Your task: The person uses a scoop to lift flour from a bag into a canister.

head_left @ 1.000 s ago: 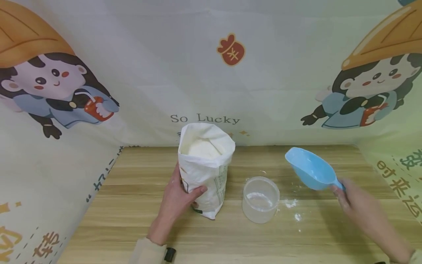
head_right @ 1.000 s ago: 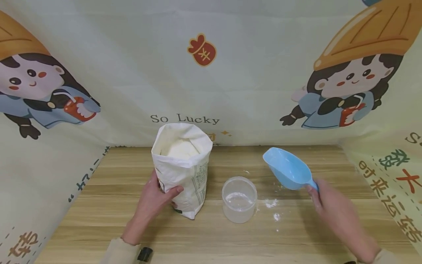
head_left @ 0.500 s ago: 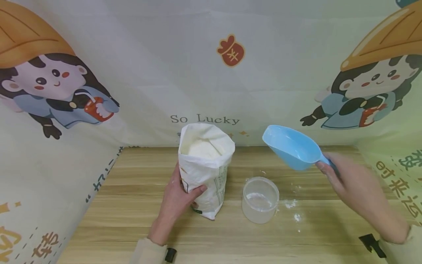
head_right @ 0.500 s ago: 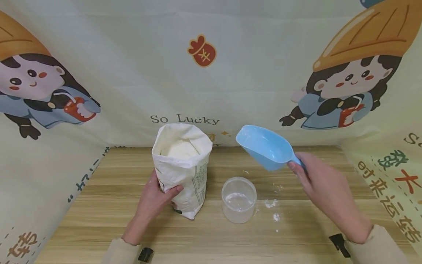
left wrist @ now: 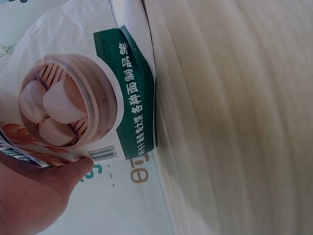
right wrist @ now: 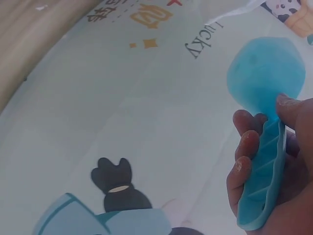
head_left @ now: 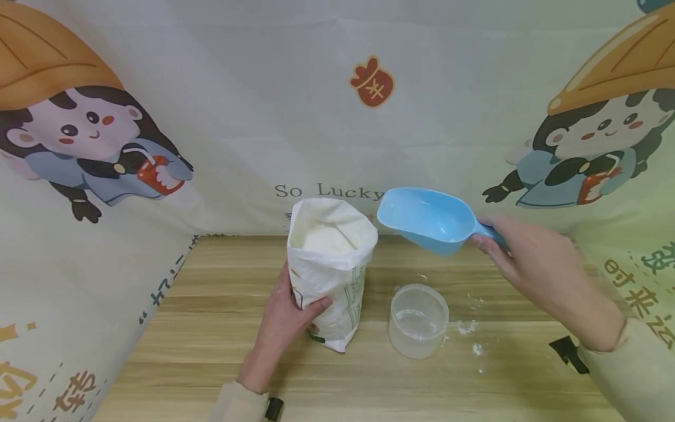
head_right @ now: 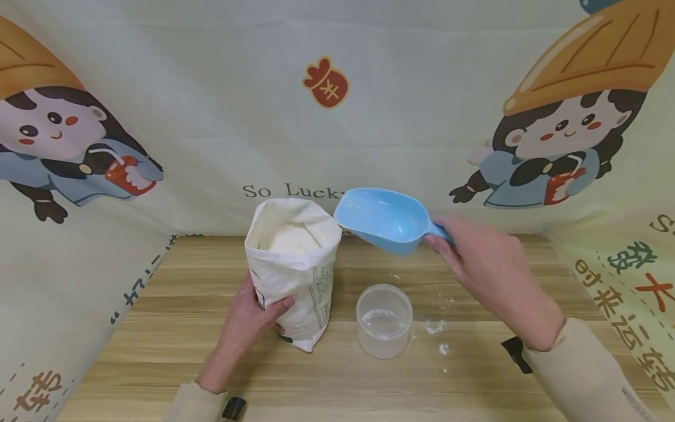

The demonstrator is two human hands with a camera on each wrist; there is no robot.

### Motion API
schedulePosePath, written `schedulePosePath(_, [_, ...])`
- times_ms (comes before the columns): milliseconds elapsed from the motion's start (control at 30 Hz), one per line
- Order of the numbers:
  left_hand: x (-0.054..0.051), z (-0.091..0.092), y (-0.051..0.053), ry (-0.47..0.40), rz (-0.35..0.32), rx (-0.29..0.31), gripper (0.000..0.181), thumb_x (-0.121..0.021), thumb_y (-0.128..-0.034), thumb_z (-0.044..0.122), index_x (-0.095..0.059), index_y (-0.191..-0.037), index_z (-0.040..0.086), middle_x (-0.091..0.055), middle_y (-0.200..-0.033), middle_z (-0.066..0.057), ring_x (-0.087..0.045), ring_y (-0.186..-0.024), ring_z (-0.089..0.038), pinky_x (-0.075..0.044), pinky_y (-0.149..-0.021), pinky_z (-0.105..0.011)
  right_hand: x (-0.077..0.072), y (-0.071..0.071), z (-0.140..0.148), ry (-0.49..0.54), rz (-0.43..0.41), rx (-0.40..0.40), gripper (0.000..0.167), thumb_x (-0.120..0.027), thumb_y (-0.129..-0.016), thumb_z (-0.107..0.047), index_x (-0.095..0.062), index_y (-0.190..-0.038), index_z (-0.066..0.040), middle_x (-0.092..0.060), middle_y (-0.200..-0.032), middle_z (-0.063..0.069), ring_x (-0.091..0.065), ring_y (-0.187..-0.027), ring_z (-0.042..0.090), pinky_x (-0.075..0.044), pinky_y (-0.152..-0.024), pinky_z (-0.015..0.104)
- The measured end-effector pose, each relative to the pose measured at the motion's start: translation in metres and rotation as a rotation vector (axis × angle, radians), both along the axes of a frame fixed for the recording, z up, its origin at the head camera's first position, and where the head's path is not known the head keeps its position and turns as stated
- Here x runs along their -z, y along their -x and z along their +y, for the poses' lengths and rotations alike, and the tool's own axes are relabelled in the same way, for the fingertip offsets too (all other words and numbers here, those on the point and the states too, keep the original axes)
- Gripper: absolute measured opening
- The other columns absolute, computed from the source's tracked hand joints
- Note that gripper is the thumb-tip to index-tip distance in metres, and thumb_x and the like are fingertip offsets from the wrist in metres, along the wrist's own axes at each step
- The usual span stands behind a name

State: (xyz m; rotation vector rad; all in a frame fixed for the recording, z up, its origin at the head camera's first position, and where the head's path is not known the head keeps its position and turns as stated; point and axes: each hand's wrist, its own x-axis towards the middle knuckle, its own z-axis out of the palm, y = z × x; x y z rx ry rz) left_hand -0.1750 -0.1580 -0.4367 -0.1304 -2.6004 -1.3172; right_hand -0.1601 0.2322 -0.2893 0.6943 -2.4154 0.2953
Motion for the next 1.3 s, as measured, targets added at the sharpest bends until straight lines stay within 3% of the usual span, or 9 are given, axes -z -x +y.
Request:
schedulePosePath(167, [0.001,-0.001,-0.001,0.007,0.016,0.002,0.110,-0.088,-0.0785,0.048,-0.025,-0.164,0.019,-0.047,-0.155,-0.015,-0.049,-0.138,-0.039,-0.044,-0.110,-0.063,-0.013,0.008,-0.012,-0.012,0.032,-0.044,0.027,-0.075,-0.096,-0.024,-0.067,-0.117,-0.009,-0.067,-0.084,0.003,-0.052,-0.065,0.017,-0.038,-0.048,0.029])
schedulePosePath(367, [0.002,-0.002,0.000,-0.002,0.017,0.011,0.112,-0.089,-0.0779,0.047,-0.023,-0.164,0.020,-0.046,-0.155,-0.014,-0.049,-0.138,-0.038,-0.044,-0.110,-0.062,-0.030,0.021,-0.030,-0.078,0.107,-0.072,0.029,-0.083,-0.088,-0.024,-0.072,-0.112,-0.013,-0.064,-0.080,0.000,-0.053,-0.061,0.018,-0.037,-0.045,0.030])
schedulePosePath(567, [0.000,-0.002,0.000,-0.018,0.006,0.011,0.114,-0.090,-0.0768,0.047,-0.023,-0.165,0.020,-0.046,-0.155,-0.012,-0.048,-0.139,-0.037,-0.043,-0.111,-0.061,-0.050,0.029,-0.057,-0.193,0.176,-0.067,0.026,-0.081,-0.091,-0.028,-0.074,-0.112,-0.015,-0.070,-0.084,0.003,-0.061,-0.064,0.024,-0.044,-0.048,0.034])
schedulePosePath(733, [0.000,-0.002,0.000,-0.013,0.015,0.018,0.113,-0.090,-0.0774,0.046,-0.023,-0.165,0.019,-0.046,-0.155,-0.014,-0.046,-0.139,-0.038,-0.043,-0.111,-0.062,-0.062,0.032,-0.079,-0.281,0.209,-0.049,0.021,-0.080,-0.092,-0.028,-0.073,-0.109,-0.018,-0.067,-0.082,0.005,-0.058,-0.068,0.027,-0.042,-0.056,0.035])
schedulePosePath(1100, [0.001,-0.002,0.002,-0.013,0.022,0.031,0.110,-0.090,-0.0780,0.045,-0.025,-0.164,0.021,-0.048,-0.153,-0.012,-0.048,-0.137,-0.037,-0.043,-0.111,-0.062,-0.080,0.036,-0.127,-0.552,0.107,0.004,0.018,-0.076,-0.096,-0.033,-0.076,-0.101,-0.015,-0.063,-0.085,0.007,-0.060,-0.081,0.030,-0.048,-0.073,0.041])
schedulePosePath(1167, [0.000,-0.001,0.002,-0.022,0.022,0.034,0.110,-0.090,-0.0778,0.044,-0.026,-0.163,0.021,-0.048,-0.152,-0.012,-0.048,-0.137,-0.037,-0.043,-0.111,-0.062,-0.083,0.035,-0.136,-0.581,0.087,0.009,0.008,-0.076,-0.096,-0.022,-0.076,-0.093,-0.015,-0.062,-0.080,0.006,-0.058,-0.078,0.028,-0.047,-0.072,0.040])
schedulePosePath(1300, [0.000,-0.002,0.001,-0.035,0.020,0.037,0.110,-0.091,-0.0778,0.044,-0.025,-0.163,0.022,-0.049,-0.151,-0.011,-0.048,-0.137,-0.036,-0.042,-0.112,-0.062,-0.090,0.030,-0.151,-0.630,0.076,0.021,0.024,-0.069,-0.092,-0.001,-0.072,-0.075,-0.018,-0.058,-0.072,0.004,-0.053,-0.069,0.025,-0.043,-0.068,0.037])
